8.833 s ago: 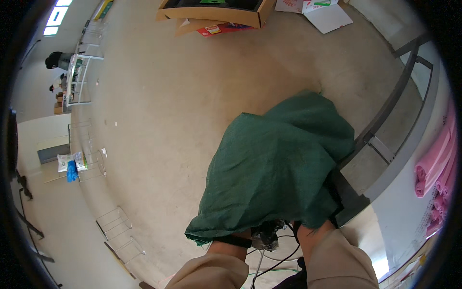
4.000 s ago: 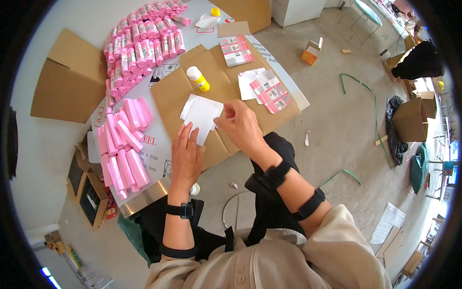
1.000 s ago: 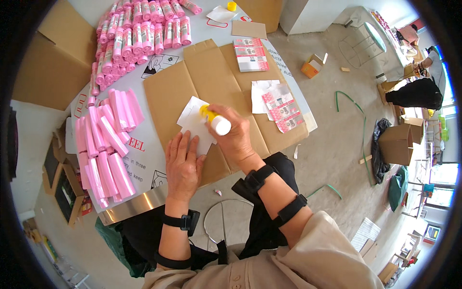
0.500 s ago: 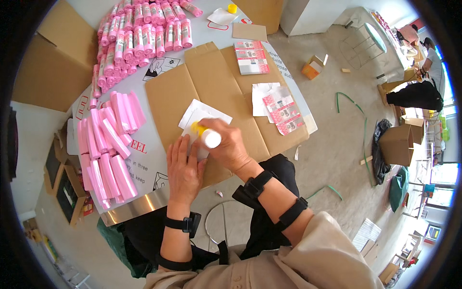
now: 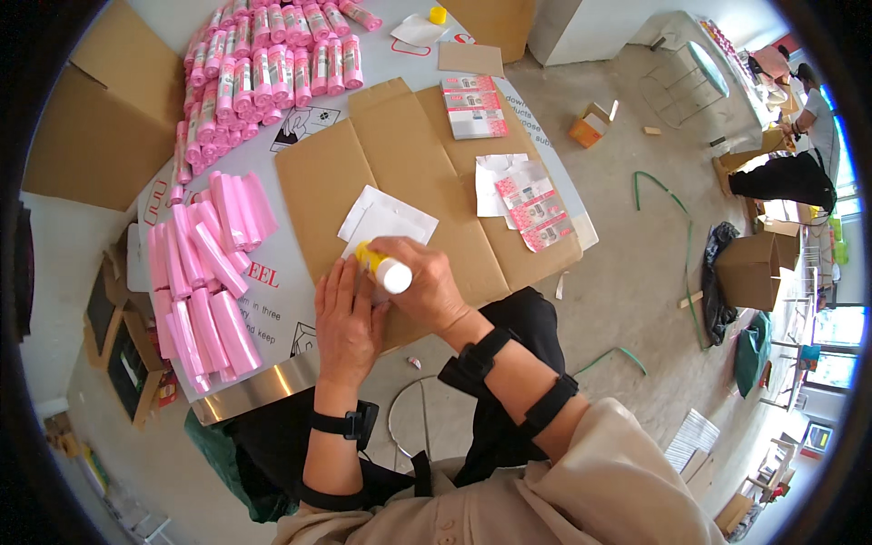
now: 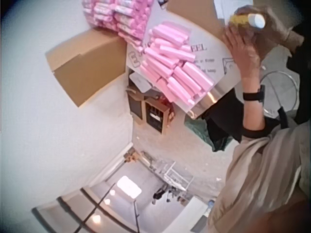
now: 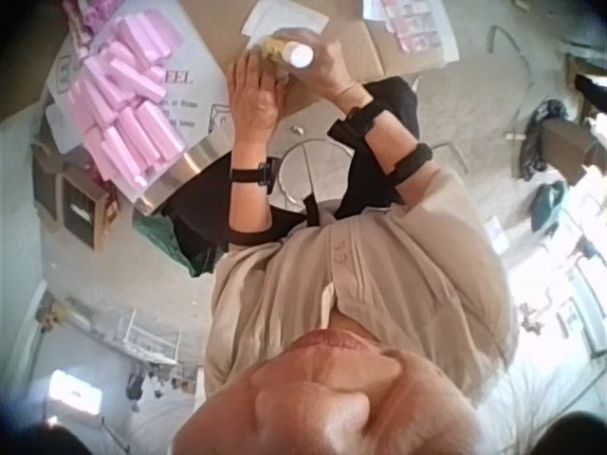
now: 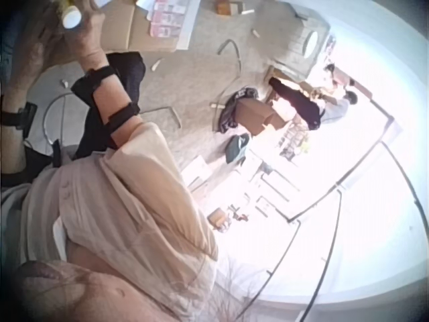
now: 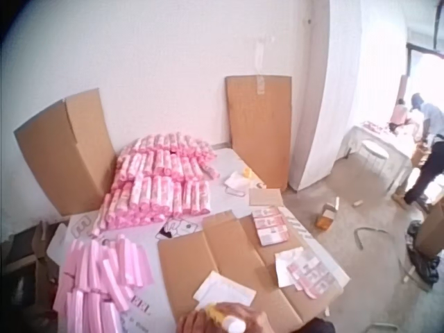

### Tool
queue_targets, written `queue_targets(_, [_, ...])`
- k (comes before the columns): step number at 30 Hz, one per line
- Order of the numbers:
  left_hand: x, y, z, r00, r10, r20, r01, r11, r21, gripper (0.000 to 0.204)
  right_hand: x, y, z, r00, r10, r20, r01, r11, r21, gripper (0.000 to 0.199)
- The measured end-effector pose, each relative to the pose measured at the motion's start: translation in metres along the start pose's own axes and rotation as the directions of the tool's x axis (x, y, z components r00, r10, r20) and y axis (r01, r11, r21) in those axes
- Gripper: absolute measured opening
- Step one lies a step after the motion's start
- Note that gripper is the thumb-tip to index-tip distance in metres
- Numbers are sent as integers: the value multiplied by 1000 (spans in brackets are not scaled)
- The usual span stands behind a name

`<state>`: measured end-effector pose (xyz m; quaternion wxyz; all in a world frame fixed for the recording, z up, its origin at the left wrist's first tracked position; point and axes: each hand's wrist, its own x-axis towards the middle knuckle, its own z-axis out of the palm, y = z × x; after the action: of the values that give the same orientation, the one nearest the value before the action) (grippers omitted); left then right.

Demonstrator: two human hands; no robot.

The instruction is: Applying adhesive labels to small pink plastic cylinders.

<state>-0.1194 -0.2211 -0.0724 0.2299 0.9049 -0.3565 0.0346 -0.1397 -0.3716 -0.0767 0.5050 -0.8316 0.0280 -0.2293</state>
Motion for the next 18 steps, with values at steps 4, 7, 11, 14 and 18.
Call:
queue_targets(4, [-3, -1, -1, 1000, 4, 4, -5, 1000, 21, 51, 16, 12, -7, 918, 364, -157, -330, 921, 208, 34])
queue_targets(7, [-3, 0, -2, 1000, 7, 15, -7, 1000, 27, 50, 5, 2, -8, 979, 195, -57, -190, 978, 90, 34])
queue_targets(11, [-2, 3, -5, 1000, -6, 28, 5, 999, 36, 48, 12, 5, -16, 982, 175, -72, -172, 984, 41, 35])
queue_targets(14, [-2, 3, -3, 999, -6, 39, 4, 1000, 27, 48, 12, 10, -17, 948, 301, -107, -292, 952, 88, 35])
queue_targets(18, [-5, -1, -3, 998, -22, 53, 20, 999, 43, 48, 0, 1, -10, 999, 30, 16, -30, 999, -27, 34])
